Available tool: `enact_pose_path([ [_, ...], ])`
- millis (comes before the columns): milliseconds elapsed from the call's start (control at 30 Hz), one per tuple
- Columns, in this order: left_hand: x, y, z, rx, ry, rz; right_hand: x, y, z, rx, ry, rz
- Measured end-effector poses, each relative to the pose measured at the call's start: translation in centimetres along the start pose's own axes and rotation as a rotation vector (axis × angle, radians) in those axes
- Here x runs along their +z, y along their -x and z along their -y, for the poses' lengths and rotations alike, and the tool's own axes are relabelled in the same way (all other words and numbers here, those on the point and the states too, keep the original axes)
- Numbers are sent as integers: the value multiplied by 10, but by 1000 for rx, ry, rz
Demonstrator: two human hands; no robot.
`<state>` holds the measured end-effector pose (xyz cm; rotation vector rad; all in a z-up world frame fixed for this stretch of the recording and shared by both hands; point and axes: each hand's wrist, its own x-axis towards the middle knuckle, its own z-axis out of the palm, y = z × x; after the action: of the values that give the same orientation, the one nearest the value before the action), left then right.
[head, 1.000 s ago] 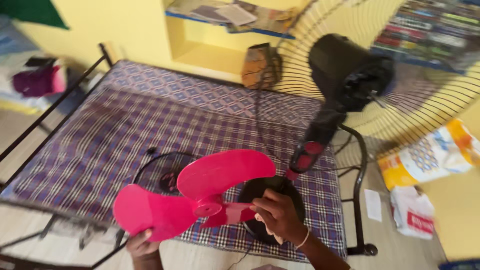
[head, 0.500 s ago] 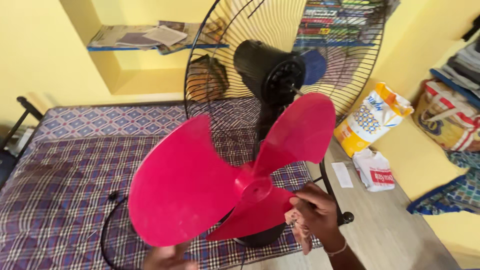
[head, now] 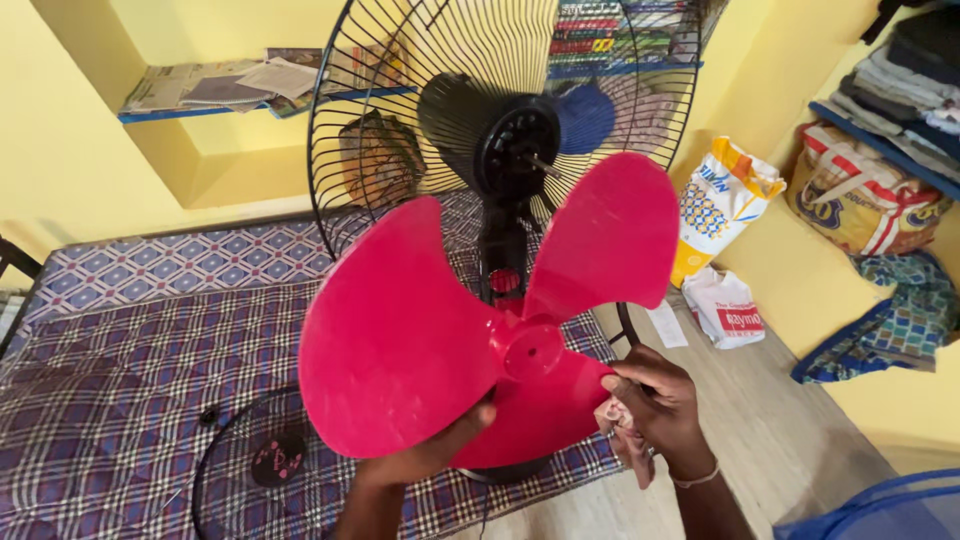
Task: The person assembles a pedestal fan by first tightening the central hub cap with a cloth, then attaching the red fan blades to the motor shaft, and finally securing the blades with the hub cap.
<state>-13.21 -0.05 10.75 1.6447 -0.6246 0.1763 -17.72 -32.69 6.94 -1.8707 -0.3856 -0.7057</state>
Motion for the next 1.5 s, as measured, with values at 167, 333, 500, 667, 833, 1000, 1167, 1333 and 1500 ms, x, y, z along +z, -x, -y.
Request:
enact_pose_path([
  [167, 18, -11, -29, 173, 207, -322, 2, -9, 13, 1, -39, 64],
  [333, 58, -27, -47, -235, -247, -22, -16, -24, 28, -40, 91, 34],
  [500, 107, -39, -40, -211, 359, -138, -40, -30, 51, -44, 157, -502],
  [667, 158, -59, -9, -343, 1023, -75, -26, -44, 57, -332, -54, -798],
  [833, 172, -55, 2, -249, 318, -207, 13, -43, 49, -479, 475, -267],
  [1000, 157, -70, 6, -132, 806, -317, 1, -11, 49, -740, 440, 120],
  [1167, 147, -61, -1, -36, 662, -324, -24, -27, 3, -836, 604, 198],
  [1333, 134, -53, -30, -134, 141, -229, -59, -51, -18, -510, 199, -156],
  [1500, 120, -44, -51, 71, 465, -103, -89, -58, -9, -368, 177, -677],
])
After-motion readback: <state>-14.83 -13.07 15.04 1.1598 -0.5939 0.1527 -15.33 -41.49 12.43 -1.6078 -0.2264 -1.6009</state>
